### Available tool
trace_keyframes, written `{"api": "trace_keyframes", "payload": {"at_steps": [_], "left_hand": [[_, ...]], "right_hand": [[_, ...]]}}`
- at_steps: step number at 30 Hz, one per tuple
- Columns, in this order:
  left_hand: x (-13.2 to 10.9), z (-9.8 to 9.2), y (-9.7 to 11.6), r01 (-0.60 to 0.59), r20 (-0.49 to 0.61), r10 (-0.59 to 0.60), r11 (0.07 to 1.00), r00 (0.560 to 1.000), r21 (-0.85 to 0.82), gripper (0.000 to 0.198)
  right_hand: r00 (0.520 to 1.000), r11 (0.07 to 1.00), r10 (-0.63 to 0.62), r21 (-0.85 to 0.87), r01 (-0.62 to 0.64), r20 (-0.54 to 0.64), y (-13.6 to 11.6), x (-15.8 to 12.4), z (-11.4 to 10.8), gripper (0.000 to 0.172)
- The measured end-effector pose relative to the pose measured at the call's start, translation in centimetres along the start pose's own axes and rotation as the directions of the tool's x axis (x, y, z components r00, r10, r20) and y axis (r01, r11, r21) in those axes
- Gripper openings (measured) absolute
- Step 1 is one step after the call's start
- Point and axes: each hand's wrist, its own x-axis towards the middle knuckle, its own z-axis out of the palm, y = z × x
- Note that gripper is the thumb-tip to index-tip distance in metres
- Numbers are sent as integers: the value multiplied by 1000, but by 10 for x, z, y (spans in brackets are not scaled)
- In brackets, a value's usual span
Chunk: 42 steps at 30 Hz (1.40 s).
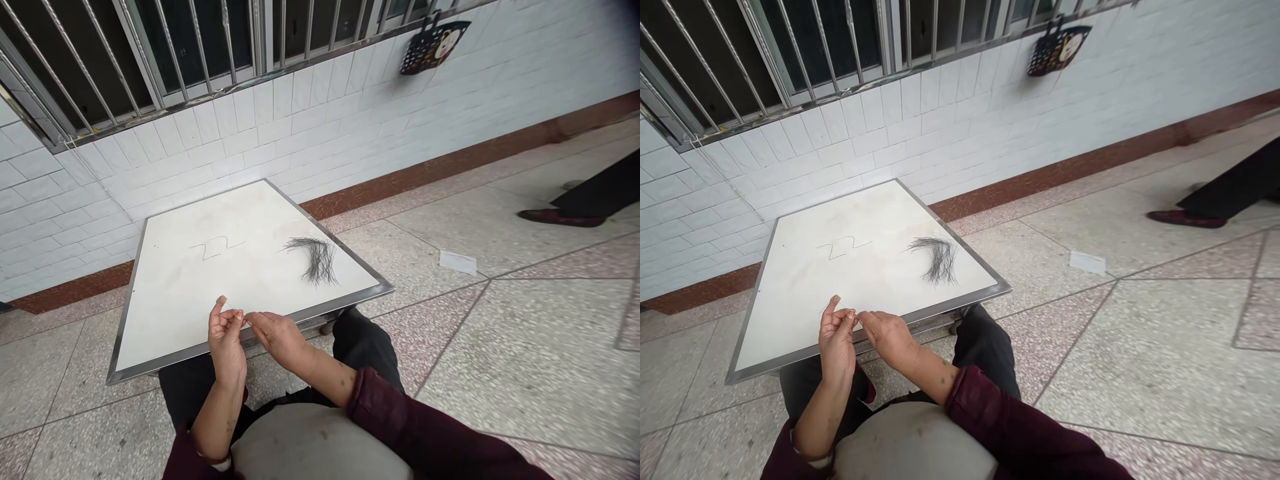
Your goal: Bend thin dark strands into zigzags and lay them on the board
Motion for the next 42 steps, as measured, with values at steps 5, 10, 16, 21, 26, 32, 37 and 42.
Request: {"api": "trace_keyframes", "payload": {"at_steps": [5,10,16,21,26,32,37,42], "left_hand": [[-1,2,-2,0,5,0,1000,1000,-22,55],[3,-2,2,-7,25,8,999,1000,-52,53],[3,-4,5,4,28,-3,999,1000,-41,52],[1,-4,1,13,42,-12,1000,999,-15,55],[2,-6,-1,9,46,-8,1000,999,-22,56],[2,-6,1,16,25,-16,999,1000,-28,55],[2,-7,3,11,17,-11,1000,1000,18,56],[1,-6,6,6,35,-7,1000,999,13,58]], "right_hand": [[999,999,35,-12,-35,-5,2,-4,2,19],[997,995,54,88,-48,-59,2,-5,3,20],[994,982,103,160,-96,-36,-4,-6,0,16],[995,980,91,180,-84,-29,-3,-6,1,13],[996,959,59,282,-37,-67,-2,-4,1,14],[997,930,67,366,-48,-39,-3,-4,1,17],[989,810,150,571,-131,13,-7,-2,1,15],[919,353,293,863,-360,264,-11,2,5,24]]}}
